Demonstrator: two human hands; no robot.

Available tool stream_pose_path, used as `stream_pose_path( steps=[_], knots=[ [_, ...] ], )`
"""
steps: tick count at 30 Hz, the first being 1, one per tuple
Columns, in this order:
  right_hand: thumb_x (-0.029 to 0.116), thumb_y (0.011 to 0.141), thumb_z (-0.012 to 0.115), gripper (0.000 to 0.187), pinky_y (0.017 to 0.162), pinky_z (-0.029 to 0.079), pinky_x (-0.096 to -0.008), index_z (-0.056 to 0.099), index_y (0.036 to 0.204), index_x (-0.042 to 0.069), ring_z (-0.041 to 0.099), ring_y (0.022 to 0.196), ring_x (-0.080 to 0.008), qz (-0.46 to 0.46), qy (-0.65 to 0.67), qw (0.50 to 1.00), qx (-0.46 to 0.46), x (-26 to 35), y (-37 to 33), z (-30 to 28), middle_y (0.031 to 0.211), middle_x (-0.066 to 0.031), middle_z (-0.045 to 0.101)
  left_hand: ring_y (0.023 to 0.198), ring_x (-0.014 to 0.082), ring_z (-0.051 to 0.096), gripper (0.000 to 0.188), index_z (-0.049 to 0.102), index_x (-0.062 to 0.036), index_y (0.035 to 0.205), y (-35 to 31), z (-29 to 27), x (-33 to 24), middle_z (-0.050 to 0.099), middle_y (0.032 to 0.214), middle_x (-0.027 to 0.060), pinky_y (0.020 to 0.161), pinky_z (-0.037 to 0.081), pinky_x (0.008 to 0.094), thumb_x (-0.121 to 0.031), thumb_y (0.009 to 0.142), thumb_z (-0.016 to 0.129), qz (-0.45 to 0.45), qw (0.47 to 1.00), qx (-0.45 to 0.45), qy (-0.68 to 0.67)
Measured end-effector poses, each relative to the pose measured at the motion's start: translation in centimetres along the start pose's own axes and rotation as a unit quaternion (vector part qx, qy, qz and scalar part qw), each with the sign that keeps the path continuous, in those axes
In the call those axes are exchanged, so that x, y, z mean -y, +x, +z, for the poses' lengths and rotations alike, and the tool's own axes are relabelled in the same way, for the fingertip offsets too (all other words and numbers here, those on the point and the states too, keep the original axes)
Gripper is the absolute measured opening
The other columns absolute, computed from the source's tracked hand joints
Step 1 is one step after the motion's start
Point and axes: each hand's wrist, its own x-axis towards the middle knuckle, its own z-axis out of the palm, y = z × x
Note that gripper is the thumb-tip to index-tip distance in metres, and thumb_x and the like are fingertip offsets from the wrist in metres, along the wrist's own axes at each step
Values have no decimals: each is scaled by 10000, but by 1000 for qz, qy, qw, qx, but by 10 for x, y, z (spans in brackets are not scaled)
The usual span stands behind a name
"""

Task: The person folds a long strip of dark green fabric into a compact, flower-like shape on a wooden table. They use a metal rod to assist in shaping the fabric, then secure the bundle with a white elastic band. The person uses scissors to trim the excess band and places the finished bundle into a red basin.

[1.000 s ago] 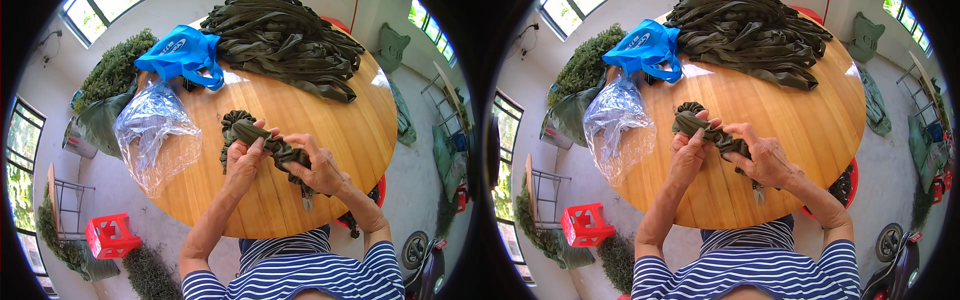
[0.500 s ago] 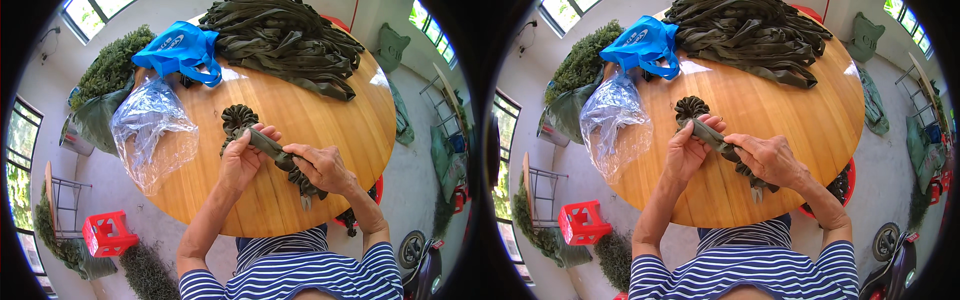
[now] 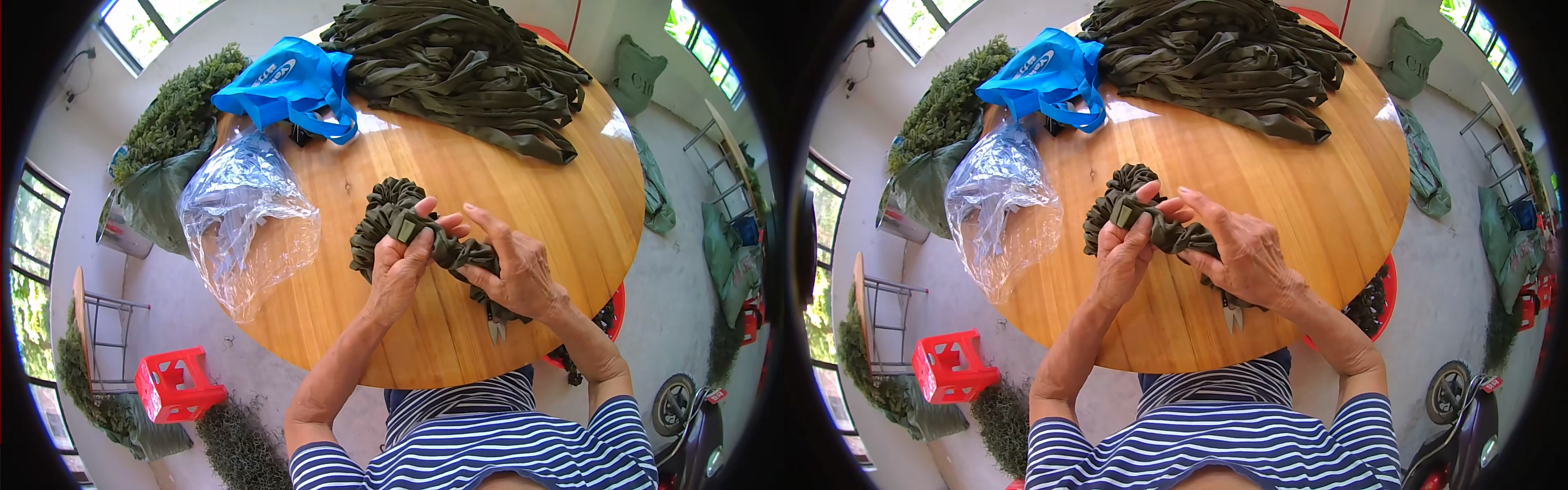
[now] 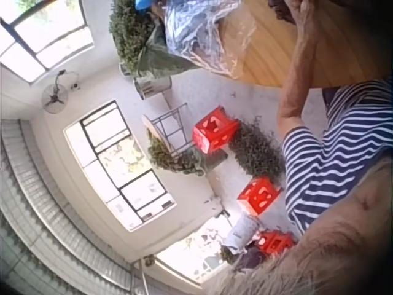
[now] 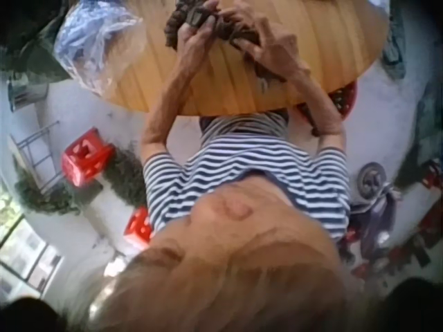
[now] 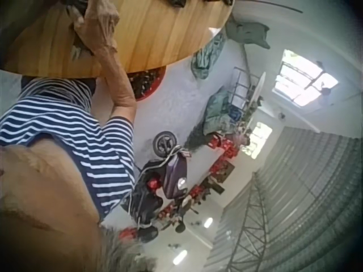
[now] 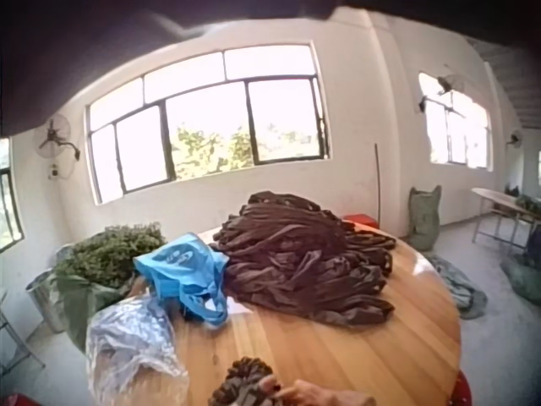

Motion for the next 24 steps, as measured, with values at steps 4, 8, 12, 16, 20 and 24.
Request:
stream_pose_path(
  steps=[4,8,12,16,20,24],
  knots=[
    [53,734,625,441,608,511,-327,510,1160,57,639,713,-260,-86,-12,996,-9,-10,2,8,920,-100,635,1104,216,515,410,354,-27,1312,-1,0,0,526,1193,126,933,429,362,-147,931,444,-38,999,25,8],
    [4,697,608,381,539,499,-304,567,1074,44,619,624,-215,-116,-60,991,-23,-16,-4,3,769,-83,622,1052,265,552,438,415,9,1260,2,10,-22,552,1153,164,912,444,386,-287,937,413,-138,969,127,-159],
    [-7,683,600,373,482,475,-287,577,1051,46,589,550,-182,-144,-86,986,2,-11,-8,-2,670,-52,582,1028,342,557,459,468,30,1189,-2,-2,-11,562,1124,203,913,435,433,-341,938,367,-182,956,24,-228],
    [-1,681,598,363,465,464,-285,577,1042,40,580,533,-177,-129,-136,982,21,-3,-8,-3,650,-43,566,1067,326,537,439,443,39,1197,-2,10,-12,549,1151,195,907,445,393,-311,941,375,-146,969,-50,-193],
    [7,687,597,342,465,461,-284,575,1027,34,581,535,-176,-102,-158,982,36,3,-9,-5,660,-46,570,1090,301,523,415,420,32,1215,-3,5,-6,536,1173,186,916,441,375,-279,942,394,-70,991,-4,-115],
    [-7,682,609,347,500,476,-303,575,1025,34,610,585,-204,-83,-129,988,-9,3,-11,4,699,-69,599,1091,292,523,408,414,11,1230,-4,10,-2,547,1154,168,942,420,394,-275,939,417,-59,992,-4,-111]
  ],
)
